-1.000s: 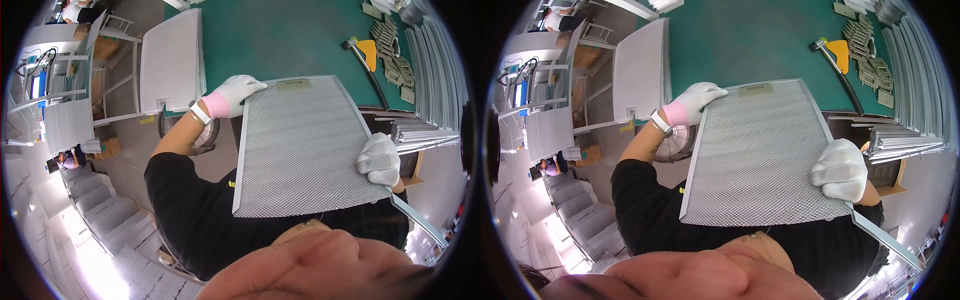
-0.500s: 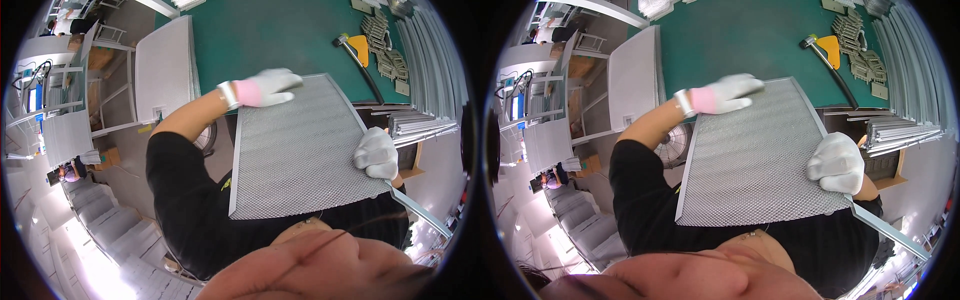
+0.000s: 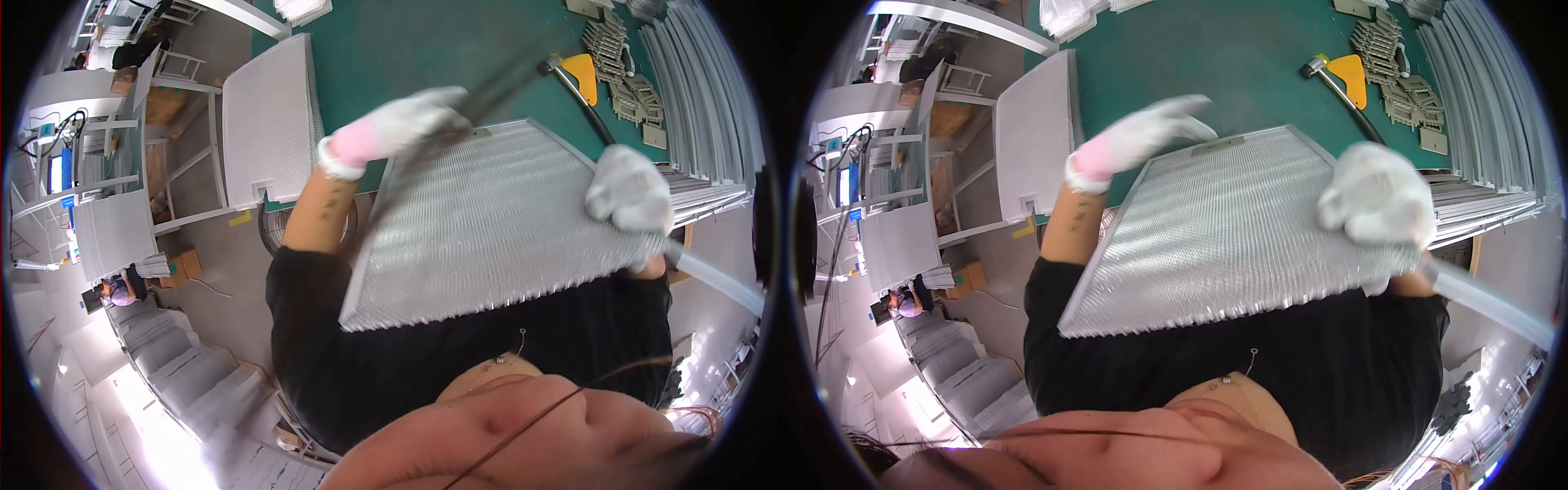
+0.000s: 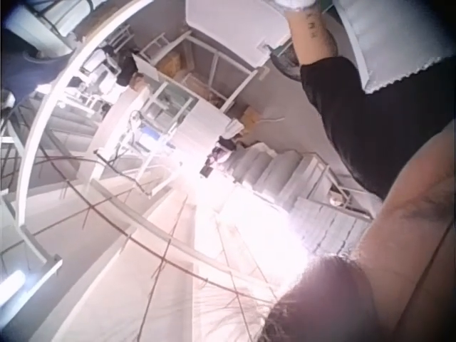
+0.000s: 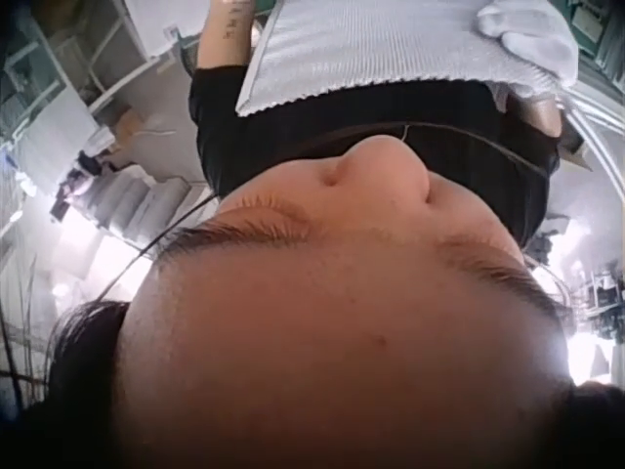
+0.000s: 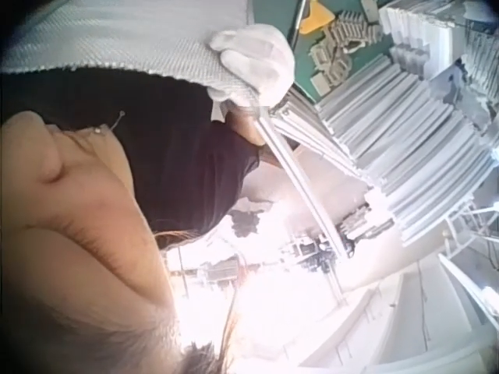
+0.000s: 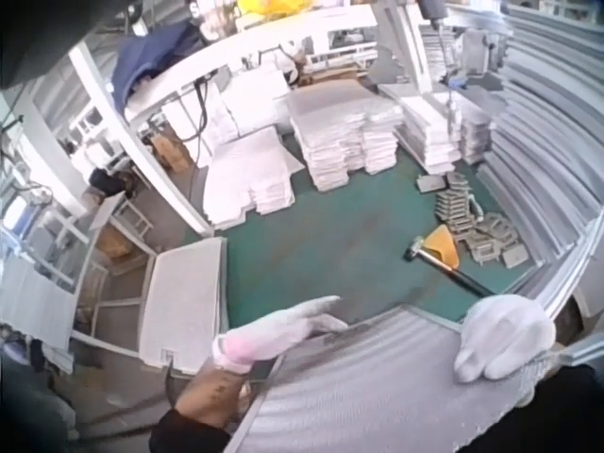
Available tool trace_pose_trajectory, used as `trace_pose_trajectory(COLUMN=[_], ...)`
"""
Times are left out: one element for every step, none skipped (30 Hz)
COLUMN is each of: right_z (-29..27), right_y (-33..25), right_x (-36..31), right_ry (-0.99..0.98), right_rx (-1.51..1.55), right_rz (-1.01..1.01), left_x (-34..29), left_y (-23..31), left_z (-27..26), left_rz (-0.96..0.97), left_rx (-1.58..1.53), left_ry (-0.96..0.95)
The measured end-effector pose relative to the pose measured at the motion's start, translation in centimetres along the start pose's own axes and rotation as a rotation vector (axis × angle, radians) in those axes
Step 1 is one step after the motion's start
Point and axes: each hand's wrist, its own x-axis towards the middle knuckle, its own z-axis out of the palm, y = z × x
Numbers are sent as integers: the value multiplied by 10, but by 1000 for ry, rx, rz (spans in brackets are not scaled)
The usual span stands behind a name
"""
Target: Assembling aluminum frames onto mesh filter panels using a mallet and power screwdriver.
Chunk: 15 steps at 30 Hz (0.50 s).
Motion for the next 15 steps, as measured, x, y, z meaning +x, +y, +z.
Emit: trace_pose_trajectory(right_z=[11, 16, 1, -13, -13, -11, -7, -8, -8, -8, -5, 7, 8, 9, 5], right_y=[24, 23, 18, 27, 35, 44, 45, 47, 51, 54, 49, 47, 43, 40, 41], right_x=[-4, 9, 19, 22, 20, 18, 24, 21, 19, 18, 20, 29, 31, 33, 27], right_ry=[171, 323, 263, 199, 296, 387, 371, 368, 389, 413, 429, 517, 466, 416, 372], right_rx=[-55, -167, -254, -309, -277, -236, -156, -151, -126, -103, -111, -135, -142, -151, -161], right_rz=[76, 182, 292, 397, 423, 445, 406, 407, 369, 332, 360, 312, 315, 318, 289], left_x=[-25, -41, -56, -68, -67, -57, -59, -54, -52, -48, -43, -44, -47, -49, -50], left_y=[18, 50, 58, 70, 79, 94, 93, 91, 93, 95, 98, 97, 94, 92, 91], left_z=[-7, -12, -22, -24, -8, 10, 23, 26, 30, 33, 40, 38, 35, 33, 36], left_rz=[123, 307, 454, 585, 635, 675, 555, 511, 533, 555, 577, 573, 610, 646, 646], left_rx=[-368, -753, -623, -480, -337, -179, -5, 55, 49, 39, 121, 122, 94, 65, 49], left_ry=[127, 225, 250, 299, 558, 823, 1059, 1178, 1118, 1055, 1136, 1138, 1072, 1005, 974])
